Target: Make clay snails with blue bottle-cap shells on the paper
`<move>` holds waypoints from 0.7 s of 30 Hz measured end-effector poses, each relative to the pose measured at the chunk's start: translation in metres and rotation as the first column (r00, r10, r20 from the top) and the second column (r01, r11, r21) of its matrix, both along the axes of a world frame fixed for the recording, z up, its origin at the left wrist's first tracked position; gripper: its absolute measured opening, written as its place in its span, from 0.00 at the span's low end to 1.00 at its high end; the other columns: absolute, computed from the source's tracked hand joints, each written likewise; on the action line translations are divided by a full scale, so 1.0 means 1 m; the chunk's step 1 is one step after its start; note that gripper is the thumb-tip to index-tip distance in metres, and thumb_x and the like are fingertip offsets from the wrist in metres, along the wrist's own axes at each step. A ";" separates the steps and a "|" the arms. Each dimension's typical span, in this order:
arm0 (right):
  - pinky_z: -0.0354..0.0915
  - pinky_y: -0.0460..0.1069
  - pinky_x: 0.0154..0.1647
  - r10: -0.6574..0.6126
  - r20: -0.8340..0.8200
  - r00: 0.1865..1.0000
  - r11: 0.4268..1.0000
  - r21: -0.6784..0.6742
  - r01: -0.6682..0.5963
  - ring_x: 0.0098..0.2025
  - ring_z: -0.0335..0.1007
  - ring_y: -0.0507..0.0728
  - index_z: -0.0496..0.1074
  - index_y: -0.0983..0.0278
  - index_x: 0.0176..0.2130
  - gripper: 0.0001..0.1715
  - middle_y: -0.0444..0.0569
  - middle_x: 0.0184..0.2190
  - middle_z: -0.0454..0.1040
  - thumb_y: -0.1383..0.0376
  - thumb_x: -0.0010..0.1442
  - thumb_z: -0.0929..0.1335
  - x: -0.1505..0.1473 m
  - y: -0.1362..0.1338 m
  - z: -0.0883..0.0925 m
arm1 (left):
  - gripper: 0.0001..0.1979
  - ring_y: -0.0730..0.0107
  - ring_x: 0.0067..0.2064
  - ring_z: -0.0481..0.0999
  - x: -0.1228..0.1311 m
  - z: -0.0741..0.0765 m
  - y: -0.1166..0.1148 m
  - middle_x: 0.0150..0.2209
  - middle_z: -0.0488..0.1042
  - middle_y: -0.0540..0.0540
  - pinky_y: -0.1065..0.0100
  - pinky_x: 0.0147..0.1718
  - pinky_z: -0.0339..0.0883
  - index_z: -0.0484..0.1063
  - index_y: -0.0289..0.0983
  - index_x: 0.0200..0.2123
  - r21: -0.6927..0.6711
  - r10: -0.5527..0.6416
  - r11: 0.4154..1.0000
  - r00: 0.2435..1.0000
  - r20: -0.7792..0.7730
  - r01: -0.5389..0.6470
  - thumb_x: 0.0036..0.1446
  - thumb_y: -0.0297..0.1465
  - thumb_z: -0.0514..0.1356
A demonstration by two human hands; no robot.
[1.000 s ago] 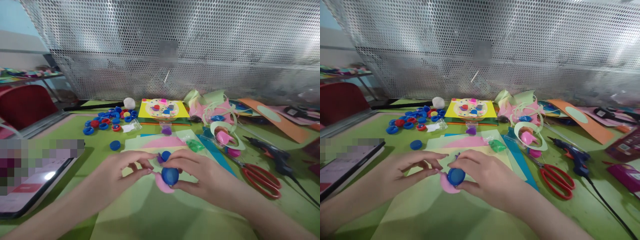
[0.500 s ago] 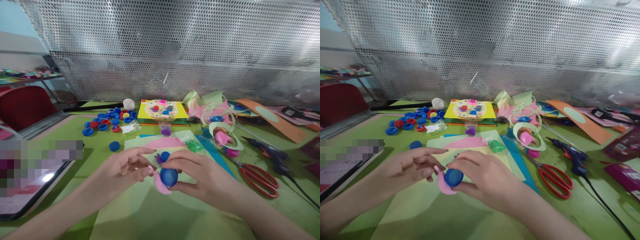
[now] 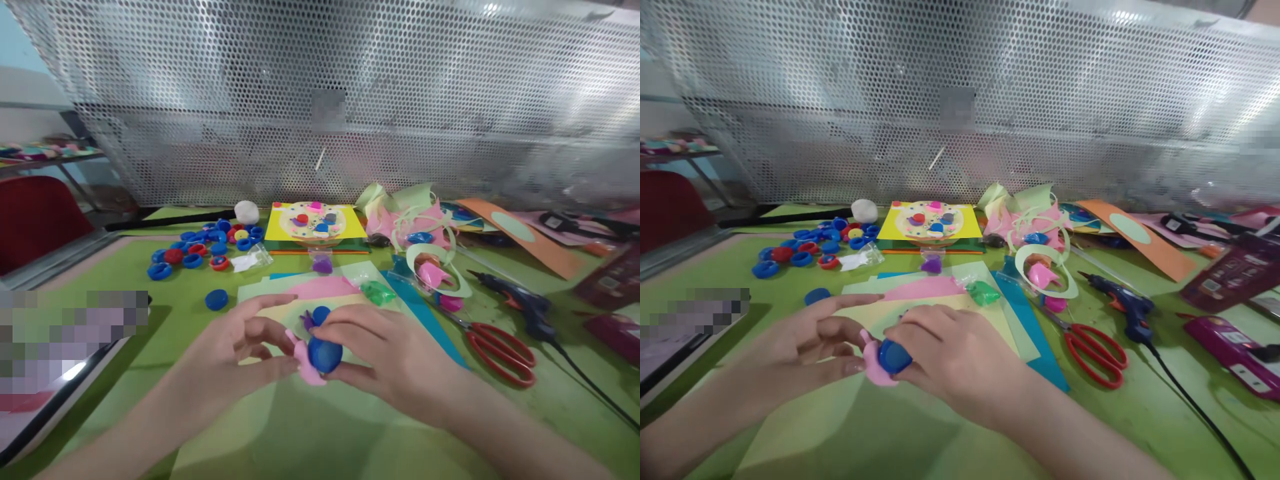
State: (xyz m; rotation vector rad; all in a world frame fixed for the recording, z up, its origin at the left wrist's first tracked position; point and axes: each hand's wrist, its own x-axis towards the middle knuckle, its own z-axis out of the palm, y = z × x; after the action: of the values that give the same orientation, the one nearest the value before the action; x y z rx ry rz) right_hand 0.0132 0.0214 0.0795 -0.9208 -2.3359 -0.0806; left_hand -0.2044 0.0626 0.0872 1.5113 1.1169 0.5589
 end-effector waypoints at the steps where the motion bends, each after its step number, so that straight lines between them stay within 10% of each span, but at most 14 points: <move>1: 0.67 0.48 0.38 -0.006 0.013 1.000 1.000 0.021 0.006 0.40 0.72 0.55 0.71 0.67 0.43 0.12 0.50 0.39 0.76 0.62 0.65 0.63 -0.001 0.000 -0.001 | 0.34 0.65 0.36 0.78 0.001 -0.001 0.000 0.29 0.76 0.54 0.67 0.38 0.70 0.60 0.41 0.55 0.006 0.009 1.000 1.000 -0.002 -0.009 0.43 0.36 0.67; 21: 0.61 0.48 0.29 -0.117 0.199 0.973 0.988 0.121 0.094 0.34 0.69 0.52 0.69 0.65 0.42 0.08 0.45 0.36 0.73 0.68 0.64 0.63 -0.007 0.001 -0.009 | 0.43 0.66 0.33 0.78 0.008 -0.003 -0.002 0.25 0.78 0.57 0.66 0.41 0.67 0.48 0.40 0.60 0.083 0.115 0.990 0.992 -0.055 -0.110 0.42 0.40 0.63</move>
State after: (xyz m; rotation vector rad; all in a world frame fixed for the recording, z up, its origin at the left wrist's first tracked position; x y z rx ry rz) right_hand 0.0060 0.0228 0.0708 -1.0229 -2.4406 -0.3622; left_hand -0.1965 0.0604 0.0837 1.5492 1.2451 0.6461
